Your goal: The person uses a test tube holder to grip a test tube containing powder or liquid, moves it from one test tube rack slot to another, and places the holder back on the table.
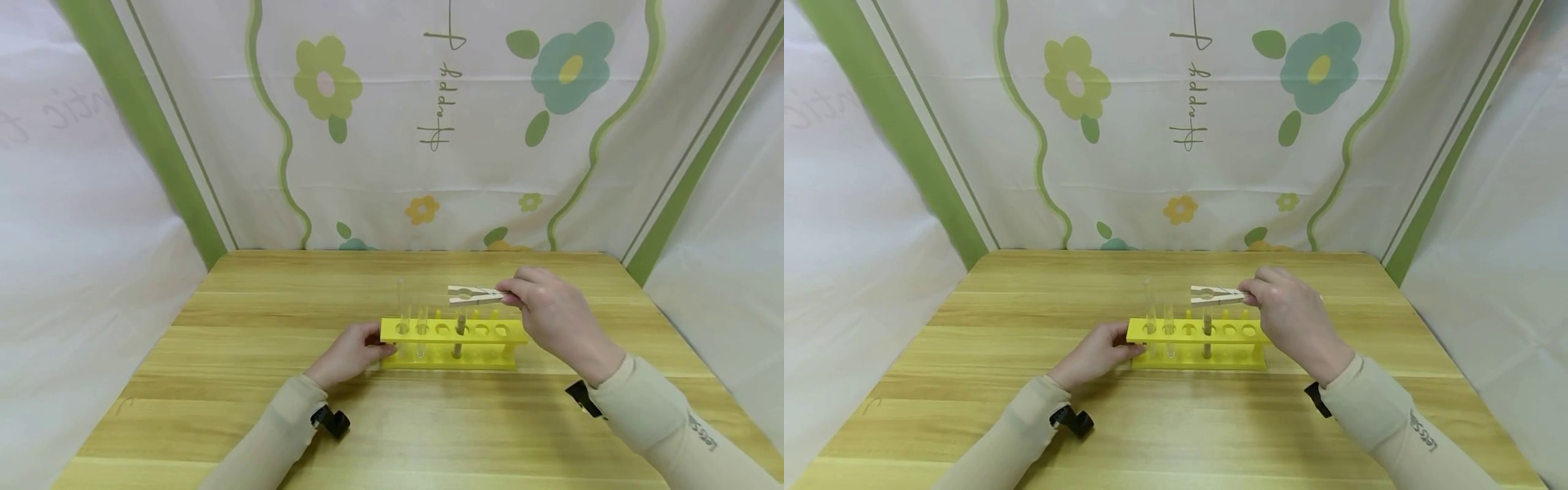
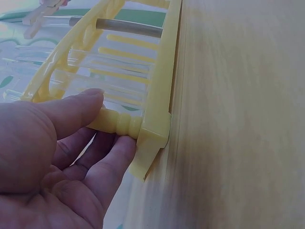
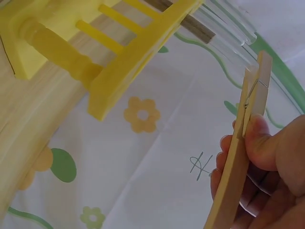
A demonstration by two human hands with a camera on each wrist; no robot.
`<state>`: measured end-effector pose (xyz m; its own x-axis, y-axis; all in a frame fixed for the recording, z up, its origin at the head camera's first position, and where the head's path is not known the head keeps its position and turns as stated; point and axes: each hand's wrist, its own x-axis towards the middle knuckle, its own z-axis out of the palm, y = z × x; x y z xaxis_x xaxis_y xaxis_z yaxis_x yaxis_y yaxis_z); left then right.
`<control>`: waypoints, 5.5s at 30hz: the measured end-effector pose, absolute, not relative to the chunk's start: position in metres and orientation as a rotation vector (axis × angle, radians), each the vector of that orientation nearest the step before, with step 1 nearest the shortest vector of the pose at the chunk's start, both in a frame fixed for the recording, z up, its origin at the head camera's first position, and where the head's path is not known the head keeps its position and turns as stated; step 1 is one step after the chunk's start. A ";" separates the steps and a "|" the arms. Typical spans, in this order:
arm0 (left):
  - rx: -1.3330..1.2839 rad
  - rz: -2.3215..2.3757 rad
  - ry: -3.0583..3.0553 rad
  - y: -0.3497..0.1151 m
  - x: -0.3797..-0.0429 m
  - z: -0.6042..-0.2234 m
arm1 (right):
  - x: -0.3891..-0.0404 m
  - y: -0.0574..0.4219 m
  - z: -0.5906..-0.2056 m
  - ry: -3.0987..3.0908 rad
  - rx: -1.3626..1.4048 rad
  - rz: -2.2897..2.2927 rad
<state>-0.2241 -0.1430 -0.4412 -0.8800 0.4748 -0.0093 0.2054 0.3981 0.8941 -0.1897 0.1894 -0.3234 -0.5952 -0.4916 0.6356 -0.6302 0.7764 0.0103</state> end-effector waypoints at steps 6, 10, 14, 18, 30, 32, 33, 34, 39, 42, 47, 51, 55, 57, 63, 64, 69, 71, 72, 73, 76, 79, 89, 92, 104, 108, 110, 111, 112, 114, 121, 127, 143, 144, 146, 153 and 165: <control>0.585 1.472 2.392 -0.142 -0.224 -0.440 | -0.191 0.190 -0.326 -2.320 0.829 0.281; 0.581 1.473 2.389 -0.142 -0.225 -0.440 | -0.192 0.190 -0.328 -2.323 0.821 0.275; 0.579 1.477 2.384 -0.142 -0.224 -0.440 | -0.192 0.189 -0.330 -2.340 0.822 0.274; 0.578 1.485 2.375 -0.143 -0.224 -0.440 | -0.191 0.188 -0.332 -2.361 0.821 0.273; 0.580 1.468 2.388 -0.143 -0.225 -0.442 | -0.190 0.187 -0.347 -2.417 0.801 0.276; 0.580 1.468 2.390 -0.143 -0.225 -0.442 | -0.189 0.187 -0.349 -2.427 0.799 0.274; 0.581 1.466 2.393 -0.143 -0.225 -0.443 | -0.189 0.187 -0.351 -2.434 0.797 0.275; 0.581 1.463 2.396 -0.143 -0.225 -0.443 | -0.189 0.187 -0.352 -2.442 0.794 0.275; 0.578 1.458 2.403 -0.144 -0.226 -0.444 | -0.188 0.186 -0.357 -2.490 0.778 0.269; 0.575 1.458 2.400 -0.143 -0.225 -0.443 | -0.187 0.186 -0.360 -2.509 0.775 0.268; 0.577 1.467 2.390 -0.143 -0.225 -0.442 | -0.186 0.186 -0.364 -2.510 0.781 0.278; 0.582 1.479 2.384 -0.142 -0.224 -0.442 | -0.185 0.186 -0.367 -2.516 0.782 0.290; 0.583 1.473 2.388 -0.143 -0.223 -0.441 | -0.183 0.186 -0.369 -2.543 0.776 0.290; 0.583 1.467 2.393 -0.143 -0.223 -0.441 | -0.182 0.186 -0.370 -2.553 0.774 0.286; 0.582 1.468 2.384 -0.143 -0.222 -0.440 | -0.182 0.186 -0.373 -2.563 0.766 0.284; 0.581 1.469 2.382 -0.143 -0.222 -0.440 | -0.182 0.186 -0.373 -2.565 0.767 0.287; 0.577 1.475 2.381 -0.143 -0.222 -0.441 | -0.181 0.189 -0.373 -2.567 0.793 0.319; 0.577 1.478 2.382 -0.143 -0.222 -0.441 | -0.182 0.189 -0.373 -2.564 0.806 0.330; 0.579 1.478 2.384 -0.143 -0.222 -0.441 | -0.182 0.190 -0.374 -2.562 0.811 0.333; 0.581 1.479 2.385 -0.143 -0.222 -0.441 | -0.182 0.190 -0.374 -2.557 0.817 0.334; 0.580 1.483 2.383 -0.143 -0.221 -0.441 | -0.183 0.191 -0.374 -2.543 0.830 0.330; 0.576 1.484 2.381 -0.144 -0.221 -0.440 | -0.183 0.191 -0.374 -2.543 0.834 0.333; 0.581 1.487 2.371 -0.143 -0.221 -0.440 | -0.179 0.190 -0.370 -2.581 0.828 0.338; 0.591 1.490 2.364 -0.143 -0.221 -0.440 | -0.179 0.189 -0.369 -2.593 0.814 0.336; 0.599 1.492 2.345 -0.143 -0.220 -0.439 | -0.181 0.185 -0.359 -2.540 0.789 0.314; 0.593 1.472 2.372 -0.143 -0.221 -0.440 | -0.182 0.186 -0.354 -2.517 0.776 0.302; 0.589 1.461 2.387 -0.143 -0.222 -0.440 | -0.182 0.186 -0.351 -2.509 0.769 0.302; 0.587 1.456 2.392 -0.143 -0.221 -0.440 | -0.182 0.187 -0.350 -2.509 0.765 0.303; 0.586 1.454 2.396 -0.143 -0.221 -0.440 | -0.181 0.187 -0.349 -2.507 0.762 0.304; 0.590 1.452 2.398 -0.143 -0.221 -0.440 | -0.181 0.188 -0.346 -2.503 0.754 0.305; 0.600 1.427 2.438 -0.143 -0.221 -0.441 | -0.178 0.189 -0.329 -2.478 0.736 0.319; 0.593 1.418 2.454 -0.142 -0.222 -0.440 | -0.177 0.191 -0.312 -2.396 0.740 0.312; 0.629 1.425 2.515 -0.145 -0.226 -0.443 | -0.170 0.206 -0.275 -2.255 0.689 0.341; 0.628 1.425 2.514 -0.145 -0.226 -0.443 | -0.170 0.207 -0.274 -2.256 0.680 0.340; 0.630 1.429 2.511 -0.145 -0.226 -0.442 | -0.169 0.209 -0.272 -2.265 0.667 0.341; 0.623 1.431 2.504 -0.145 -0.225 -0.440 | -0.166 0.210 -0.272 -2.306 0.649 0.341; 0.608 1.427 2.509 -0.144 -0.224 -0.440 | -0.169 0.211 -0.288 -2.310 0.694 0.326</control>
<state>-0.2243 -0.1438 -0.4396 -0.8975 0.4396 0.0352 0.2551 0.4524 0.8546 -0.1687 0.2106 -0.2876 -0.6171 -0.3894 0.6838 -0.5633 0.8254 -0.0383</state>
